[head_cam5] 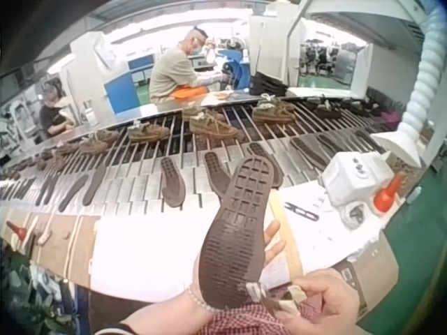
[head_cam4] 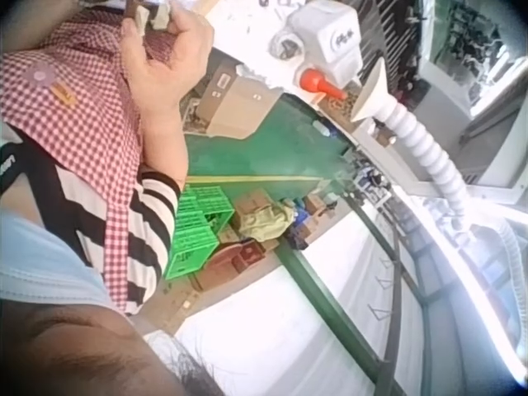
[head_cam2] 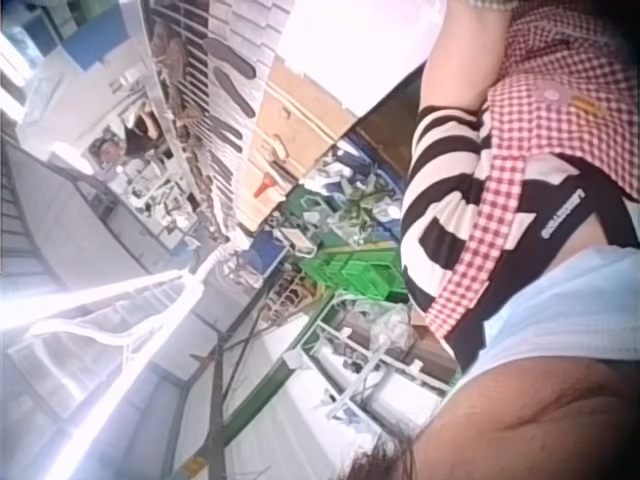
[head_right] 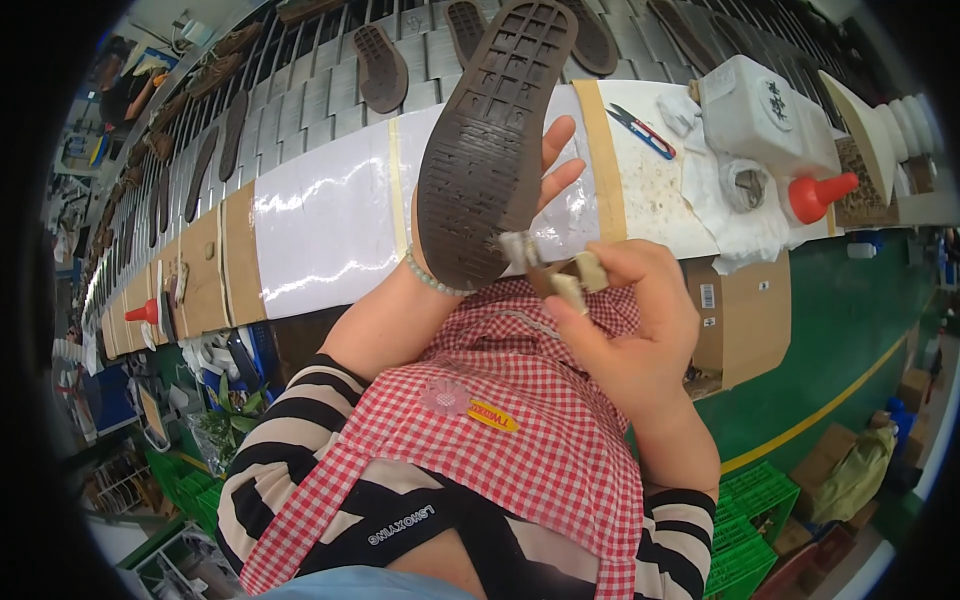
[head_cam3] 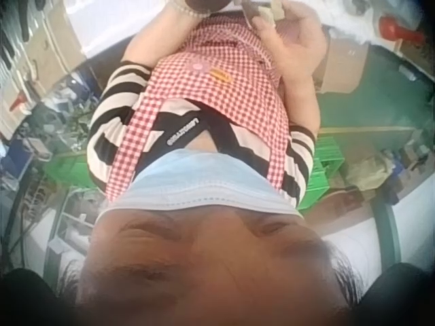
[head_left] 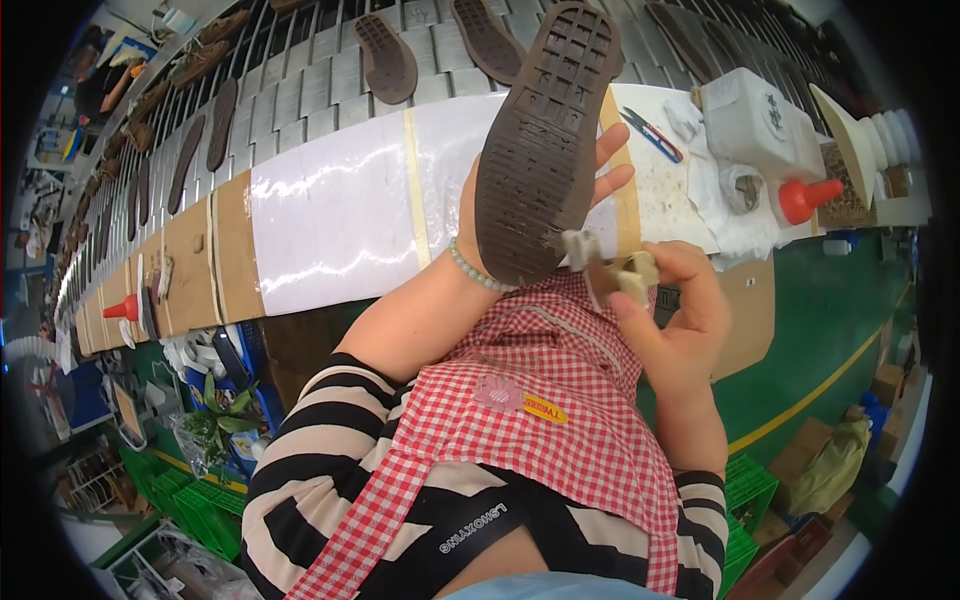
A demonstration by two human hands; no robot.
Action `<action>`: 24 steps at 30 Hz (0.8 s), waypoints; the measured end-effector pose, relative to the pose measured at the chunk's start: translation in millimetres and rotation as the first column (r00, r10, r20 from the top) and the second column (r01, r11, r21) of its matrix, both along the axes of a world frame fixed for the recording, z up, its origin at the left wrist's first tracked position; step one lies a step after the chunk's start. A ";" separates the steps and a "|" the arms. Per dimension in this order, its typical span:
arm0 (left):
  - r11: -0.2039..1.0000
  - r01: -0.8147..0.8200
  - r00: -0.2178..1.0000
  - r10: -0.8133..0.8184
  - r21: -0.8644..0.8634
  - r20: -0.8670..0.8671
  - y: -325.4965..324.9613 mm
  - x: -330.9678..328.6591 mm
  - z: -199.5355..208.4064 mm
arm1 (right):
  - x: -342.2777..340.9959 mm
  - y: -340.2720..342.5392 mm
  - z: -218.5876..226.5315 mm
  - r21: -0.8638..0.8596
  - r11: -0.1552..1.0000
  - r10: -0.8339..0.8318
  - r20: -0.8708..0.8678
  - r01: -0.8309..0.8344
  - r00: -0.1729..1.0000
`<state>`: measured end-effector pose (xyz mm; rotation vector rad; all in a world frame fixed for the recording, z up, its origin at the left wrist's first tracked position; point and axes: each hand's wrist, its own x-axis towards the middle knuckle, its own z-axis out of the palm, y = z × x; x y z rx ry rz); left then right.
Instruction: Apply adhesive to shoe soles and place them on a production line conveyor belt.
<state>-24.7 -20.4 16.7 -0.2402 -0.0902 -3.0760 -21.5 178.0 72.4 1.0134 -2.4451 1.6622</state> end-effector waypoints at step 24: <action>0.999 -0.041 0.999 0.041 0.006 0.005 3.8 -2.5 -8.0 | 16.6 -11.1 -2.2 0.245 0.959 0.256 -0.524 -0.144 0.812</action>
